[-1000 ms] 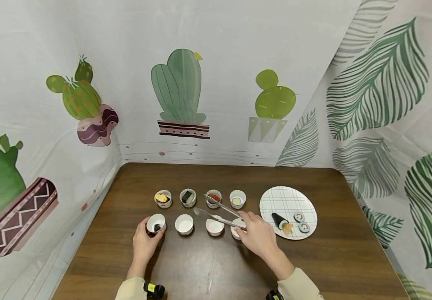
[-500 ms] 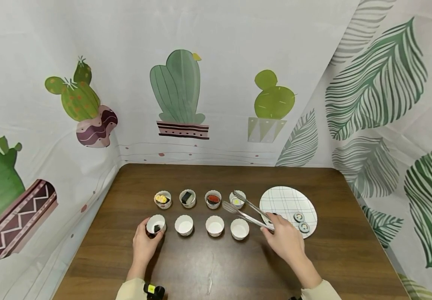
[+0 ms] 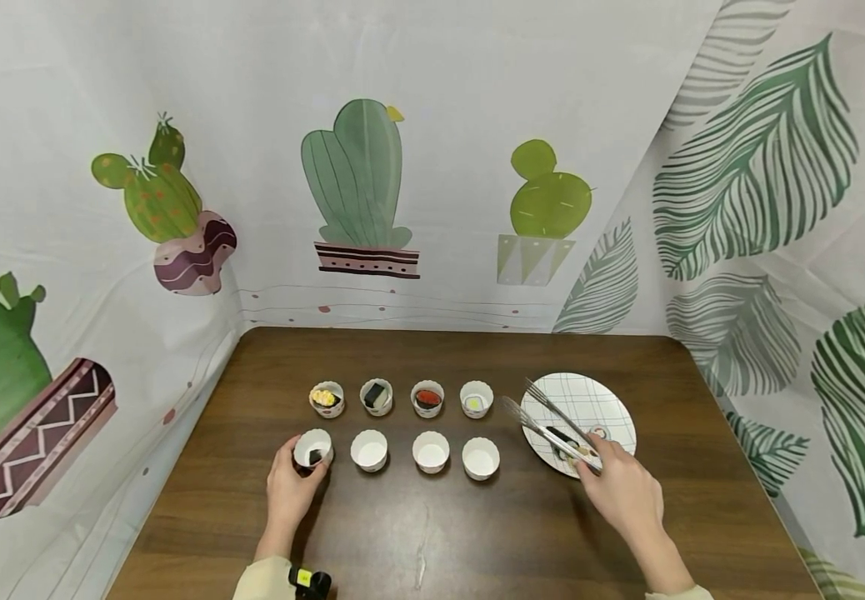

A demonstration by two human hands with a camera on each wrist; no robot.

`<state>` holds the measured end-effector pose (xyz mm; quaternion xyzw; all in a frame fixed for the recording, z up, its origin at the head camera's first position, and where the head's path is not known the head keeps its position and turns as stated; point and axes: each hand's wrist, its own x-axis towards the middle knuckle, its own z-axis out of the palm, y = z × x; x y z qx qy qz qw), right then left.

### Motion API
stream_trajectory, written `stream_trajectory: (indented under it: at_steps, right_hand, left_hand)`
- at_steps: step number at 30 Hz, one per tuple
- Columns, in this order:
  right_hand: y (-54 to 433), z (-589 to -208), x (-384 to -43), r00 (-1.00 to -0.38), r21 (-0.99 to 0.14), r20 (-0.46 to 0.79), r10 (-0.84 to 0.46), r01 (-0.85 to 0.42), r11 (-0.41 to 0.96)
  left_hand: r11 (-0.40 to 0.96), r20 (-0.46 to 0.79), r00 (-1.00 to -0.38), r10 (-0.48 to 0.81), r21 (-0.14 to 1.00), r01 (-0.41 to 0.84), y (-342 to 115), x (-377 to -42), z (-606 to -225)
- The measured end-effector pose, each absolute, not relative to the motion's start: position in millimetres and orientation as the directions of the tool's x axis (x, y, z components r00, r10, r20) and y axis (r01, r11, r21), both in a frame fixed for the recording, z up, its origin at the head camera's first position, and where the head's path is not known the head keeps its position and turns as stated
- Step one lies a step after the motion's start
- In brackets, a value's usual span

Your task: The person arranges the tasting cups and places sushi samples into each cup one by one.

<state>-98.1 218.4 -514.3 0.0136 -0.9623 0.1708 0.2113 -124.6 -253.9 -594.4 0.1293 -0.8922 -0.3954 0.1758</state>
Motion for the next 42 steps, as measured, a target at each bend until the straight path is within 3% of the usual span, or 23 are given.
stream_trajectory:
  at_steps: [18,29,42]
  right_hand:
    - [273,-522,-82,-0.899,-0.371,0.411,0.148,-0.017,0.928]
    - [290,-523,-68,-0.945,-0.332,0.248,0.215,0.126,0.935]
    - [300,-523,-67,-0.958,-0.305,0.17,0.23,0.171,0.937]
  left_hand:
    - [0.657,0.226,-0.902,-0.368,0.75,-0.08,-253,-125,-594]
    - [0.65,0.198,-0.913,-0.357,0.754,-0.09,-254,-123,-591]
    - [0.643,0.181,-0.914,-0.362,0.759,-0.104,-253,-123,-591]
